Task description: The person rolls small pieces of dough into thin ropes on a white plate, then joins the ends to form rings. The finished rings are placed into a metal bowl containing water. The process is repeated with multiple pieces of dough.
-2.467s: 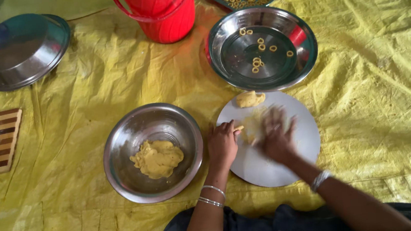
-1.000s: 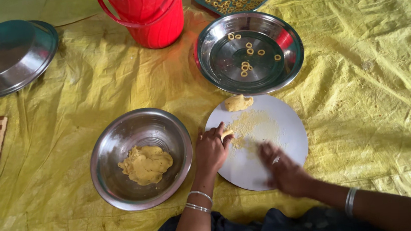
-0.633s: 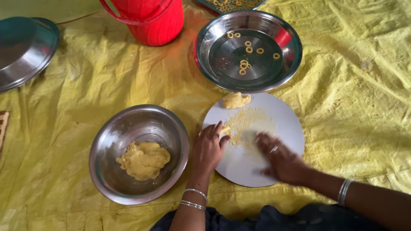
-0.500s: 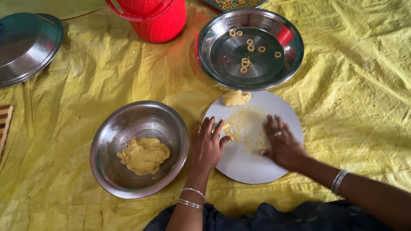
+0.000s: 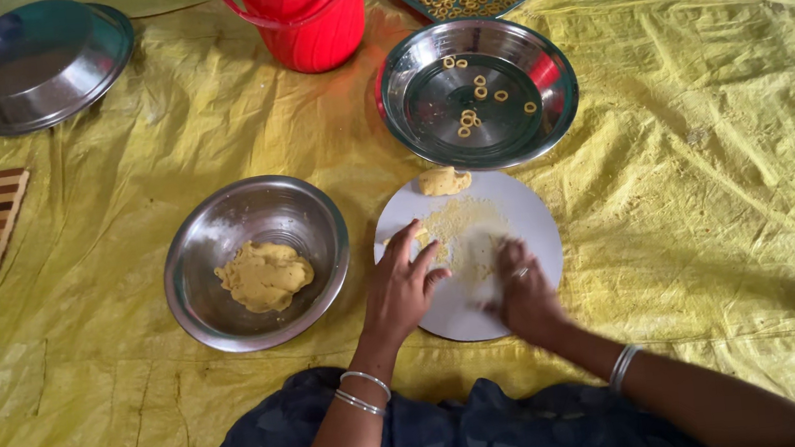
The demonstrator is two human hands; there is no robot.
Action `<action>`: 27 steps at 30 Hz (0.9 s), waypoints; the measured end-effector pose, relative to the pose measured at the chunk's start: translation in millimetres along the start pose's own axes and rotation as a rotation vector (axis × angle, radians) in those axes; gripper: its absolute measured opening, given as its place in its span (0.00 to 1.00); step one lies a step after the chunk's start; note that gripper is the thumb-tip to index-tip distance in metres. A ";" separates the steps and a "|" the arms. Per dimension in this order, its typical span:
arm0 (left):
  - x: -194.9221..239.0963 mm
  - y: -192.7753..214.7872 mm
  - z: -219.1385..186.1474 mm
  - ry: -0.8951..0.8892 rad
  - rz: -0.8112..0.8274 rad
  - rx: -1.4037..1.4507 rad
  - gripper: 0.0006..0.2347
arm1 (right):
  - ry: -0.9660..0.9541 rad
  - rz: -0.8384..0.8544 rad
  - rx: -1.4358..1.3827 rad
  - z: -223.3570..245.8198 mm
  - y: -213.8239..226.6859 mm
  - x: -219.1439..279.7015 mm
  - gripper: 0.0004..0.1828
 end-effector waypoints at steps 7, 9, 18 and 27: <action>6.7 -1.9 11.1 0.117 -0.165 0.059 0.15 | 0.026 -0.036 -0.112 -4.5 9.3 1.1 0.57; 7.0 -13.7 7.9 0.049 -0.110 0.051 0.16 | -0.020 -0.169 -0.169 -22.3 23.6 -5.6 0.56; -15.8 -61.4 5.2 -0.111 0.083 0.033 0.18 | 0.170 -0.290 -0.113 -20.8 4.1 -19.5 0.57; -16.7 -62.2 16.1 -0.028 0.073 0.069 0.18 | 0.306 -0.197 -0.123 20.4 0.1 -15.2 0.57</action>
Point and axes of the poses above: each hand's wrist, its own x-axis away from the middle knuckle, its own y-axis out of the back of the hand, z = x × y, the point moved 10 cm from there along -x, towards the middle knuckle, and after that the axes turned 8 degrees about z, right-handed, at the moved point
